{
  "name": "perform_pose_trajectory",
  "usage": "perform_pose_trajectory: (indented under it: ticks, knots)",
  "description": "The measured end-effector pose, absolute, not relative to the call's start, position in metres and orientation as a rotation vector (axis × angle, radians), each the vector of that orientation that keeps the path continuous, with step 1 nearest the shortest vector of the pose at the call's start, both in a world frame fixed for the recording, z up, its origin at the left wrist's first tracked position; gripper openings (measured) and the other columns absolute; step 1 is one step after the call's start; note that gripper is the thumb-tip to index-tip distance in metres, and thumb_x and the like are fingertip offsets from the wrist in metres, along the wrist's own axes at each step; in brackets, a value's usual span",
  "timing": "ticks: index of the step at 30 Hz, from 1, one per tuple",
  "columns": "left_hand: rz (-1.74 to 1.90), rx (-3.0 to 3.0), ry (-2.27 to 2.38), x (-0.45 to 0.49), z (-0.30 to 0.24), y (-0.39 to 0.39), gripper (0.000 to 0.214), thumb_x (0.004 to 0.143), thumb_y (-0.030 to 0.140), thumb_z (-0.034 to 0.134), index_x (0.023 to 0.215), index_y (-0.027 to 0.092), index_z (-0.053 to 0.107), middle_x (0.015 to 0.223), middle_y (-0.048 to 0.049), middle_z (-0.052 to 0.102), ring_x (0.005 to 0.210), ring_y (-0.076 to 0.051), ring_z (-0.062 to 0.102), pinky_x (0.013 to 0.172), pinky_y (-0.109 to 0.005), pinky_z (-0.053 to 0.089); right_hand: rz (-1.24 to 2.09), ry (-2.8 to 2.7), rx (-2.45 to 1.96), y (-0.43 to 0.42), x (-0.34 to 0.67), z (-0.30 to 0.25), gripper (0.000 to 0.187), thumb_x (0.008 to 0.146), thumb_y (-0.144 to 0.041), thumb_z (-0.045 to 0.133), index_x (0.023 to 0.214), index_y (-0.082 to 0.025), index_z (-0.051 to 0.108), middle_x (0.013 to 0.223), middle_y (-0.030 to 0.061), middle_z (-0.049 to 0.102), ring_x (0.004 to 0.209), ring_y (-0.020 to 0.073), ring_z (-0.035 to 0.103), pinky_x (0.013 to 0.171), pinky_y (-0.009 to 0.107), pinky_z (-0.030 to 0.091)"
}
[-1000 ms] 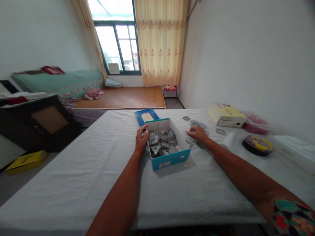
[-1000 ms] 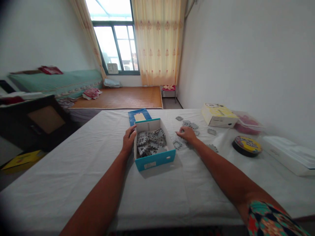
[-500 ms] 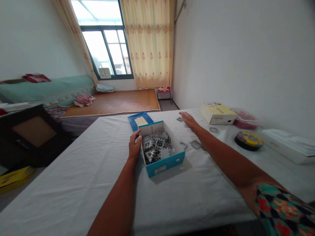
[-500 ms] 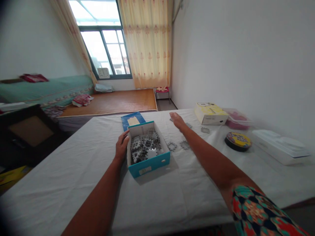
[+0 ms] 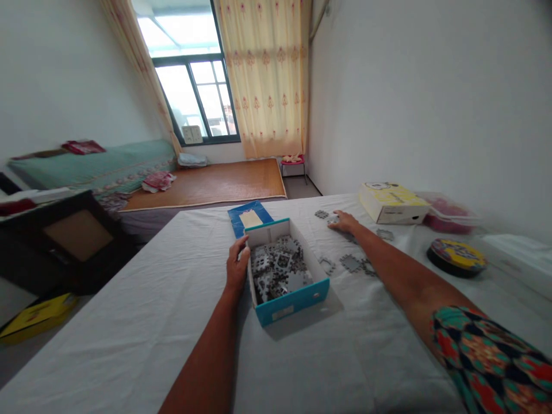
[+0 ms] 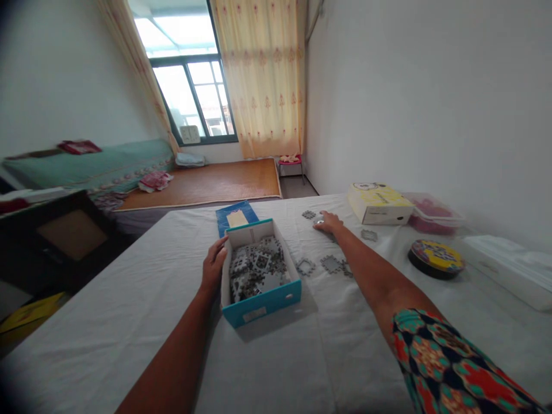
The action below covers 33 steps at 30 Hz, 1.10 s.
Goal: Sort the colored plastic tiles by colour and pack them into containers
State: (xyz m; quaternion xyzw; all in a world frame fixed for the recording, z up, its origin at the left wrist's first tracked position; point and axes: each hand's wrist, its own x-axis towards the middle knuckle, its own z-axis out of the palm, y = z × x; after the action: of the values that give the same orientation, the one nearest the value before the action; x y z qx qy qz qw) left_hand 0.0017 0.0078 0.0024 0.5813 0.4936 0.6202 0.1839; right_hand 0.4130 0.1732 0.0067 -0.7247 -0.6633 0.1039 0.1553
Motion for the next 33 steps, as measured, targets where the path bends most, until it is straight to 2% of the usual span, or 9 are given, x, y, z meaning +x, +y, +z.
perform_pose_trajectory:
  ticks: [5,11,15,20,24,26,29,33]
  knots:
    - [1.754,1.628,1.387,0.004,0.003,0.007,0.042,0.085,0.042,0.055,0.12,0.021,0.064,0.124,-0.0093,0.061,0.115,-0.024,0.056,0.105,-0.042,0.041,0.243,-1.903,-2.03,0.161,0.422,0.004,0.067,0.067,-0.055,0.073,0.12,-0.018,0.058,0.127,0.0157,0.058,0.111,0.0259,0.059,0.09,0.032,0.045]
    - [1.753,1.616,1.373,0.006,0.004,0.006,0.042,0.086,0.04,0.054,0.121,0.02,0.063,0.126,-0.01,0.06,0.116,-0.024,0.056,0.105,-0.042,0.041,0.133,-1.801,-2.084,0.13,0.423,0.003,0.066,0.07,-0.065,0.065,0.115,-0.019,0.051,0.097,0.0121,0.069,0.092,0.0288,0.065,0.074,0.034,0.047]
    - [1.757,1.621,1.352,0.006,0.004,0.006,0.042,0.085,0.041,0.054,0.12,0.019,0.064,0.125,-0.0105,0.06,0.115,-0.024,0.056,0.105,-0.042,0.041,0.076,-1.749,-2.016,0.119,0.422,0.01,0.059,0.069,-0.062,0.068,0.108,-0.02,0.051,0.092,0.0112,0.069,0.088,0.0287,0.066,0.072,0.034,0.046]
    - [1.769,1.631,1.347,0.006,0.005,0.008,0.041,0.084,0.042,0.054,0.117,0.019,0.065,0.122,-0.0102,0.061,0.112,-0.023,0.057,0.104,-0.043,0.042,0.315,-1.46,-1.722,0.113,0.402,0.047,0.056,0.058,-0.055,0.078,0.095,-0.02,0.053,0.096,0.0091,0.066,0.089,0.0254,0.064,0.076,0.035,0.048]
    - [1.771,1.642,1.361,0.006,0.004,0.01,0.042,0.084,0.042,0.054,0.117,0.019,0.065,0.121,-0.0105,0.062,0.111,-0.024,0.057,0.104,-0.043,0.042,0.784,-1.325,-1.21,0.089,0.338,0.092,0.063,0.065,-0.062,0.073,0.105,-0.019,0.052,0.09,0.0048,0.066,0.074,0.0184,0.063,0.067,0.032,0.051]
    - [1.768,1.637,1.377,0.006,0.005,0.009,0.042,0.084,0.042,0.054,0.118,0.019,0.064,0.121,-0.0104,0.062,0.112,-0.024,0.057,0.104,-0.043,0.042,0.864,-1.413,-1.079,0.068,0.297,0.106,0.063,0.066,-0.061,0.073,0.108,-0.019,0.053,0.086,0.002,0.066,0.069,0.0163,0.061,0.063,0.03,0.051]
    - [1.741,1.632,1.392,0.005,0.007,0.006,0.042,0.085,0.041,0.054,0.12,0.02,0.063,0.125,-0.01,0.06,0.115,-0.024,0.057,0.105,-0.044,0.042,0.825,-1.751,-0.988,0.038,0.247,0.108,0.053,0.069,-0.055,0.074,0.106,-0.019,0.058,0.087,0.0014,0.066,0.075,0.0164,0.062,0.068,0.03,0.051]
    - [1.715,1.63,1.401,0.004,0.008,0.003,0.042,0.087,0.042,0.053,0.123,0.021,0.062,0.128,-0.0094,0.06,0.116,-0.025,0.057,0.104,-0.043,0.043,0.612,-2.145,-0.83,0.023,0.236,0.095,0.035,0.08,-0.039,0.068,0.109,-0.02,0.063,0.108,0.0064,0.068,0.101,0.02,0.061,0.082,0.033,0.051]
